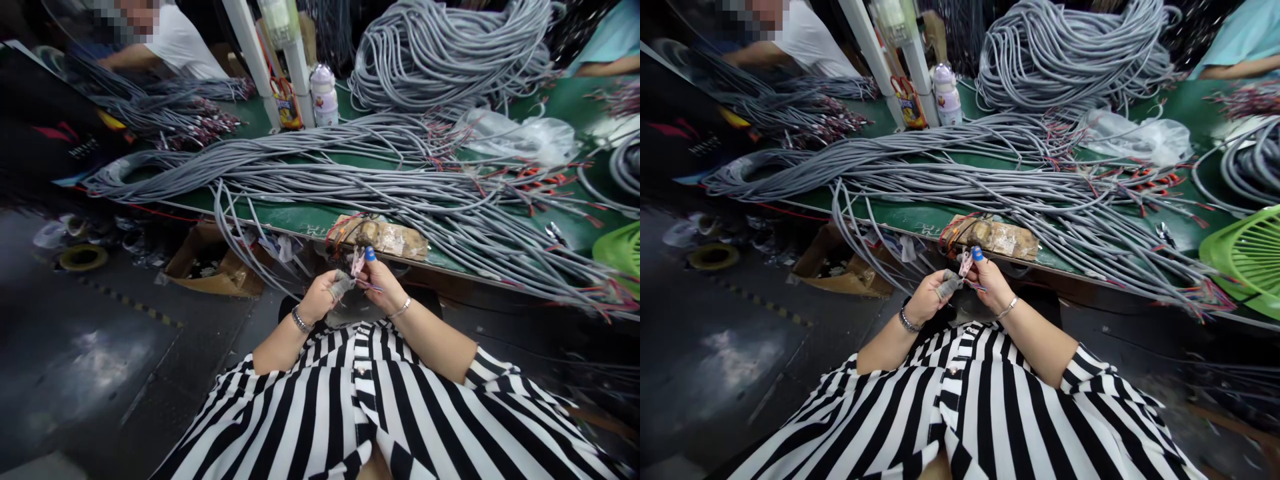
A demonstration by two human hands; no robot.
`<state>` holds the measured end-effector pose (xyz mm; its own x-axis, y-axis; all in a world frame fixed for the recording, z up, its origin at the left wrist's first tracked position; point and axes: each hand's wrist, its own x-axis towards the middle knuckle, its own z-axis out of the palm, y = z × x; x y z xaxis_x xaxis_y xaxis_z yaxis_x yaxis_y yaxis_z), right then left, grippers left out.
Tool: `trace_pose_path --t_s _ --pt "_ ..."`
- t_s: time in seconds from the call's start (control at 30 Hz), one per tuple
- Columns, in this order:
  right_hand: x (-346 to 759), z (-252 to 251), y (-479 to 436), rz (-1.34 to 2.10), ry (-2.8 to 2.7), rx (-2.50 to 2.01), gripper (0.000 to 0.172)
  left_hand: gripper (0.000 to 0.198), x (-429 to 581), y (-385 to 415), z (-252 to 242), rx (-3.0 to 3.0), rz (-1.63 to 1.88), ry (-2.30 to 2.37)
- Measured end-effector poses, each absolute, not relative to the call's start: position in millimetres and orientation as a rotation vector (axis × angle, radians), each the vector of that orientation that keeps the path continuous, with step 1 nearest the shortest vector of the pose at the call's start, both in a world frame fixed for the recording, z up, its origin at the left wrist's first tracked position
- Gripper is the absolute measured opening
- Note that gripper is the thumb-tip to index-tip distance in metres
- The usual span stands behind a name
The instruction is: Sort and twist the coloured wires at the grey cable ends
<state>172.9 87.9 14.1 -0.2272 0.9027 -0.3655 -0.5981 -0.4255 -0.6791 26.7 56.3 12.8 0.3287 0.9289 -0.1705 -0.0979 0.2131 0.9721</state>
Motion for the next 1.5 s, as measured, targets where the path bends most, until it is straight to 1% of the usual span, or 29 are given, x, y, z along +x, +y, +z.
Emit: trace_pose_path --t_s 0.2,0.4,0.47,0.6,0.67,0.8,0.9,1.0,1.1,1.3,1.4,1.5 --pt "184 0 81 1.950 -0.486 -0.821 0.059 0.040 12 41 6 1.093 0.890 0.906" --pt "199 -10 75 1.979 -0.530 -0.972 0.057 0.038 -9 7 15 1.266 0.798 0.917" --pt "205 -13 71 2.057 -0.615 -0.978 0.057 0.034 -15 1 17 1.365 0.767 0.961" --pt "209 -10 57 2.303 -0.957 -0.912 0.060 0.030 -22 2 19 1.453 0.815 1.086" --pt "203 -3 49 2.342 -1.100 -0.881 0.059 0.029 -21 6 19 1.516 0.812 1.087" --pt "187 8 40 2.183 -1.211 -1.000 0.046 0.027 -15 13 19 1.645 0.764 1.045" --pt "189 4 47 2.080 -1.054 -1.100 0.043 0.028 -15 14 17 1.634 0.705 0.992" --pt "206 -6 59 1.935 -0.769 -1.169 0.043 0.030 -20 13 13 1.540 0.706 0.928" --pt "219 -11 67 1.843 -0.637 -1.152 0.043 0.031 -22 15 11 1.450 0.797 0.936" --pt "207 -8 68 1.879 -0.594 -1.000 0.055 0.033 -13 29 15 1.303 1.003 1.002" --pt "198 -12 60 1.892 -0.643 -0.974 0.056 0.038 -6 38 19 1.272 1.079 1.042" --pt "195 -16 52 1.943 -0.757 -1.018 0.058 0.039 -1 47 24 1.290 1.136 1.061"
